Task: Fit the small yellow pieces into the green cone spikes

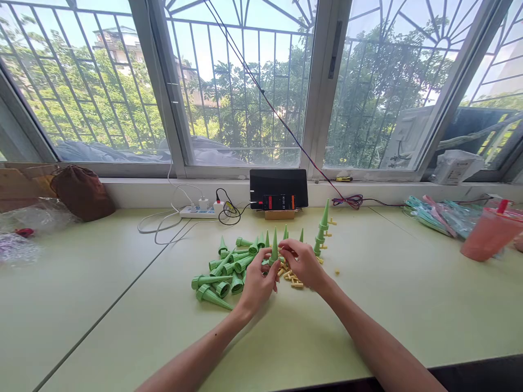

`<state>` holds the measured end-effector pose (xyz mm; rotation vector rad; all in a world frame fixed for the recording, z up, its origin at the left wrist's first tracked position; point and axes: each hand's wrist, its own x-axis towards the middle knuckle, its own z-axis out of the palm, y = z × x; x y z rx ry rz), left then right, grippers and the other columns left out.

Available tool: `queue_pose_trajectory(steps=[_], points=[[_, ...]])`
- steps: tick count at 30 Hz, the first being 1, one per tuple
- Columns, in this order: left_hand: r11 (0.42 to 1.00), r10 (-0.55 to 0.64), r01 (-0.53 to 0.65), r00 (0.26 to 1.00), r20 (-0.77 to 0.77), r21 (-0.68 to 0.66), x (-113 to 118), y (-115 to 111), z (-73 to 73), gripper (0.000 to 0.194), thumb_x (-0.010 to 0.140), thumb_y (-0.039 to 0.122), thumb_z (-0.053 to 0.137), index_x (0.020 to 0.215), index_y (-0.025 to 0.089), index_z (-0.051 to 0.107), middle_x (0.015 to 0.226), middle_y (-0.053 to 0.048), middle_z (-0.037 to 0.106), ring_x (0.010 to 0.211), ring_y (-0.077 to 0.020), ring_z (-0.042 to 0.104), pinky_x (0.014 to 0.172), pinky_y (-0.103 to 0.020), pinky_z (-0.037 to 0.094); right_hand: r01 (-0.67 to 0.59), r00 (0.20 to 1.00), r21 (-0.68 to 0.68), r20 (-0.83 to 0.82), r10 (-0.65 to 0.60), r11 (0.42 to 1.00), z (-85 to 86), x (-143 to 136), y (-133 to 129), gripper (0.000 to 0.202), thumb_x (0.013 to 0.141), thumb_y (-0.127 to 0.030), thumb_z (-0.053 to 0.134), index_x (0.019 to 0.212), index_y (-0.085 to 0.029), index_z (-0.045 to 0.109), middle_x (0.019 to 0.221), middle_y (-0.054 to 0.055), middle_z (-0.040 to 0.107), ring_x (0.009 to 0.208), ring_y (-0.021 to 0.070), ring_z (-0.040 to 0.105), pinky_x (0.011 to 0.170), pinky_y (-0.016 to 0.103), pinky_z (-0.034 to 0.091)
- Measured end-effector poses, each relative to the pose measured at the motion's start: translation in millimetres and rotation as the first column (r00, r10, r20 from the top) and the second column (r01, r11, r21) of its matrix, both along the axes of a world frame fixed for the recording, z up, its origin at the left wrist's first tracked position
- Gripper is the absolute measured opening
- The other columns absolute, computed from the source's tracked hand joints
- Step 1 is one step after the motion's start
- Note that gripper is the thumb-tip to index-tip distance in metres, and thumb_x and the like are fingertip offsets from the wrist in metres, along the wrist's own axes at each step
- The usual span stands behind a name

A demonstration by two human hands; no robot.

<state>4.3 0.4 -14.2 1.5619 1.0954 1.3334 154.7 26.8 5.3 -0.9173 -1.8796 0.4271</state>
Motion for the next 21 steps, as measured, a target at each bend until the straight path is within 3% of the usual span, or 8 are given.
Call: queue_pose_trajectory(steps=[21], points=[[1.0,-0.007,0.007,1.0,0.014,-0.012,2.7,-3.3,6.4,0.04,0.079,0.051,0.061,0.101,0.018,0.053,0.091,-0.002,0.052,0.043,-0.0051,0.052,0.034,-0.019,0.044,0.034,0.999,0.031,-0.031,-0.033,0.999,3.8,-2.3,-4.5,0.021,0.094,-0.027,0.045,0.089,-0.018,0.063,0.083,0.006,0.065,0.075,0.0164,0.059,0.068,0.026,0.048]])
